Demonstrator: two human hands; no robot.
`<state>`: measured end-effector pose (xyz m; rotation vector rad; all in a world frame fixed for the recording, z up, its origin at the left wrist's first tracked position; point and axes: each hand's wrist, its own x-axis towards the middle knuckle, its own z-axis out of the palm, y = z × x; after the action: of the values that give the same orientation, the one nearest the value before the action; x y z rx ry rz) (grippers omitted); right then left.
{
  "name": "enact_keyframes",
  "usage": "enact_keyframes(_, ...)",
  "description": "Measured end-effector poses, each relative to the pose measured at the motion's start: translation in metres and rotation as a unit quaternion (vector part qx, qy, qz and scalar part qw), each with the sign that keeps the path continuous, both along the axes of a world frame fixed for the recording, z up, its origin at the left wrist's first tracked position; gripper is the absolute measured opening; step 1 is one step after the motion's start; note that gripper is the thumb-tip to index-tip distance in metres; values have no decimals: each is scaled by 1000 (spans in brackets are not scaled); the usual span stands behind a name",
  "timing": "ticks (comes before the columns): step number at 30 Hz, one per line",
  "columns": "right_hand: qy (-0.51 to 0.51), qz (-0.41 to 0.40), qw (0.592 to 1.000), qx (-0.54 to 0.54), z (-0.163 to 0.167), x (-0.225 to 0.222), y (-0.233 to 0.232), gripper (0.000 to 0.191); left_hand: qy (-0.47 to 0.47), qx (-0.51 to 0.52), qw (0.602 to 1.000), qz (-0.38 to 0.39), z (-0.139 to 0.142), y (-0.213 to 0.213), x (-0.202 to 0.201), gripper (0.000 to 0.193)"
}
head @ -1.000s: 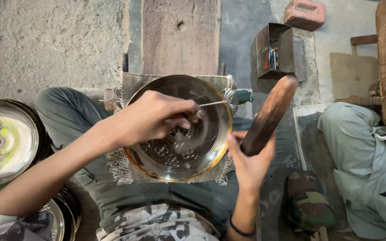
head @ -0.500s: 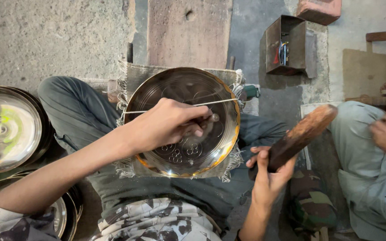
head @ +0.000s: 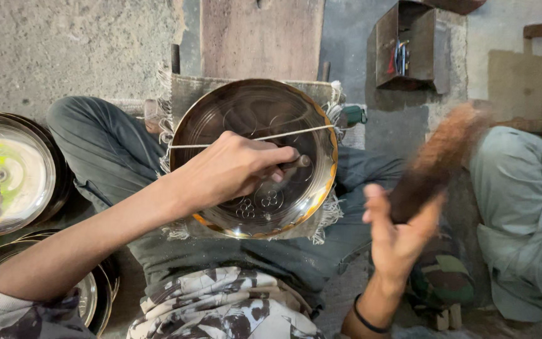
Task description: The person is sitting on the floor and using a hammer and chisel to engrave a decorative pattern on a metal plate. They repeatedly strike the chisel with the hammer to create the design.
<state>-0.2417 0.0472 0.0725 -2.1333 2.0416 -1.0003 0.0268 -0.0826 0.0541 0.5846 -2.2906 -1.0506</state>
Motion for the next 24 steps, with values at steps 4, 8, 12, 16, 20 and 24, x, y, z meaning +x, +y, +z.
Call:
enact_keyframes(4, 52, 50, 995, 70, 9, 6, 3, 64, -46, 44, 997, -31, 1, -2, -3, 42)
enact_keyframes(8, -122, -120, 976, 134, 6, 10, 11, 59, -43, 13, 998, -43, 1, -6, -5, 58)
enact_keyframes(12, -76, -32, 996, 43, -9, 18, 27, 73, -103, 2, 993, -56, -1, -8, -6, 42)
enact_keyframes(16, -451, -121, 884, 3, -31, 27, 45, 94, -17, 10, 993, -117, -3, -10, -7, 65)
enact_keyframes(20, 107, -30, 993, 28, -41, 23, 52, 63, -67, -51, 986, -144, -3, -14, -15, 51)
enact_keyframes(24, -199, -146, 969, 13, -43, 22, 56, 67, -80, -50, 980, -174, 3, -20, -19, 56)
